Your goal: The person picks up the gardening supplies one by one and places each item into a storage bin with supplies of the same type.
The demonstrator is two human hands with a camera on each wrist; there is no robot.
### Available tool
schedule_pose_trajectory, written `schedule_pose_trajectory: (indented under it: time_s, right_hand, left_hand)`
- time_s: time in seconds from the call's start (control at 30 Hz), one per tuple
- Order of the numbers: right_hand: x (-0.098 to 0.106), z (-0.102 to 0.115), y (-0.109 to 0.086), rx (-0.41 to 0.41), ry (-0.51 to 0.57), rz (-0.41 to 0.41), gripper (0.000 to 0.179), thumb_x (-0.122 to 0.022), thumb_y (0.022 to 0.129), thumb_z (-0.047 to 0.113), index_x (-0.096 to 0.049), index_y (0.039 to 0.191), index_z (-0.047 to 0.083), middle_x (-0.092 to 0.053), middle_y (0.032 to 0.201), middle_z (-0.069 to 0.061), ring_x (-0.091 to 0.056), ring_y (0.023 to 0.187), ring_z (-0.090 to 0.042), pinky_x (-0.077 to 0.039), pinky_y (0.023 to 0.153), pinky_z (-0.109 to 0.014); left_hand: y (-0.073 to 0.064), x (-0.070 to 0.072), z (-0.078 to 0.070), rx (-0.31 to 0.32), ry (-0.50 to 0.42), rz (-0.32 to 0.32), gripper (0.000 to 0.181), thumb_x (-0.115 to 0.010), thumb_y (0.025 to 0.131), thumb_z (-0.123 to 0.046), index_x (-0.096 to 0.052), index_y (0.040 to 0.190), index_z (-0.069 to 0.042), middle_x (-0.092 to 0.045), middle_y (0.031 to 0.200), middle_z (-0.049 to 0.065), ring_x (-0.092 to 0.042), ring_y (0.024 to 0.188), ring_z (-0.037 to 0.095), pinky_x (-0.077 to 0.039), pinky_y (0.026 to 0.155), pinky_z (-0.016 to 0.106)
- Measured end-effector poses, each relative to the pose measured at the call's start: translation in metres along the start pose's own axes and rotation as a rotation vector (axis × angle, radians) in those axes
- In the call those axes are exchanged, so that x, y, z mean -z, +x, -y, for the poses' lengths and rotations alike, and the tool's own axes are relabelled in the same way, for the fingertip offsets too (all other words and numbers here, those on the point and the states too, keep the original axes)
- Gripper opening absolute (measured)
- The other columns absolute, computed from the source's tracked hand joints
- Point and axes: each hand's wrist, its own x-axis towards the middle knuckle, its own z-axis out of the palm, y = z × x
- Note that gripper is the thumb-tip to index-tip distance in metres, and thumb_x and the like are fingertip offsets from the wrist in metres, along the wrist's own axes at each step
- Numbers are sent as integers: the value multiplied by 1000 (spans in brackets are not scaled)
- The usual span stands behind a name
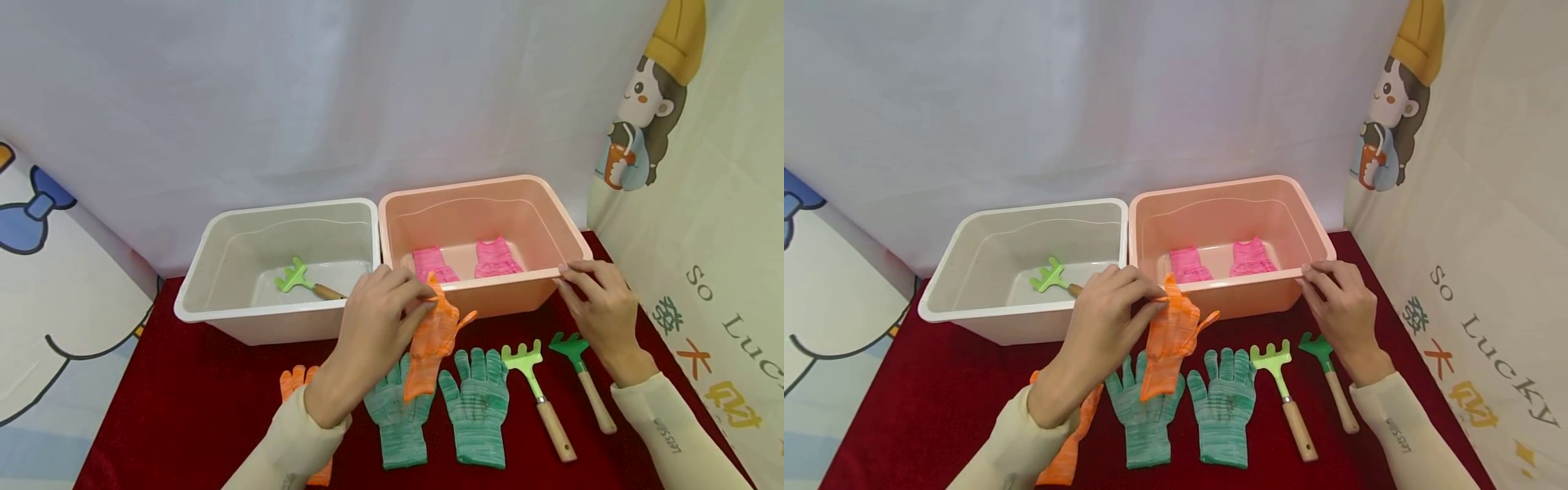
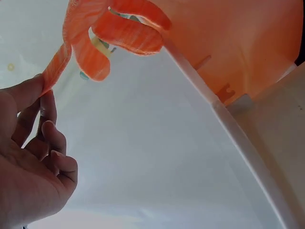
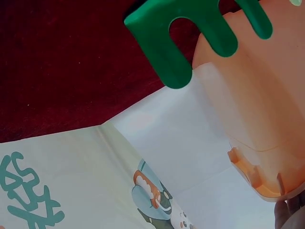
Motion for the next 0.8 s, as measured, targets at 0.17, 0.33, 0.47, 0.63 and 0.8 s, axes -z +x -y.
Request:
schedule_pose_trajectory:
  time_s: [0.17,0.33,0.47,0.63,0.8]
  right_hand:
    - [-1,0,0,-10,15,-12,20,-78,75,21,-74,86,4,-66,91,-11,-59,82,-35,-49,80,-43]
    - [-1,0,-1,-10,19,-16,18,-79,72,16,-74,85,4,-66,91,-12,-59,82,-35,-49,80,-41]
    - [0,1,-1,-11,26,-19,18,-80,72,15,-74,85,4,-66,90,-12,-58,81,-35,-48,83,-37]
    - [0,1,0,-13,39,-13,19,-80,72,15,-74,86,4,-66,91,-12,-58,82,-36,-47,85,-36]
    - [1,1,0,-7,24,6,19,-79,72,14,-74,87,4,-66,92,-12,-58,83,-35,-47,86,-36]
  left_hand:
    - [11,1,1,-76,13,-19,6,-71,82,-20,-70,83,-15,-57,80,-7,-45,72,13,-31,62,26]
    - [22,2,4,-120,71,-30,7,-70,83,-21,-70,82,-15,-57,80,-6,-46,72,14,-29,60,27]
    - [31,2,7,-133,100,-32,7,-69,84,-21,-71,83,-15,-57,79,-5,-47,72,14,-29,59,27]
    - [41,4,9,-150,127,-46,5,-70,84,-20,-70,82,-15,-58,80,-4,-48,74,15,-31,60,27]
    - [51,6,11,-162,113,-58,5,-71,83,-18,-69,81,-13,-60,80,-4,-50,78,16,-35,64,28]
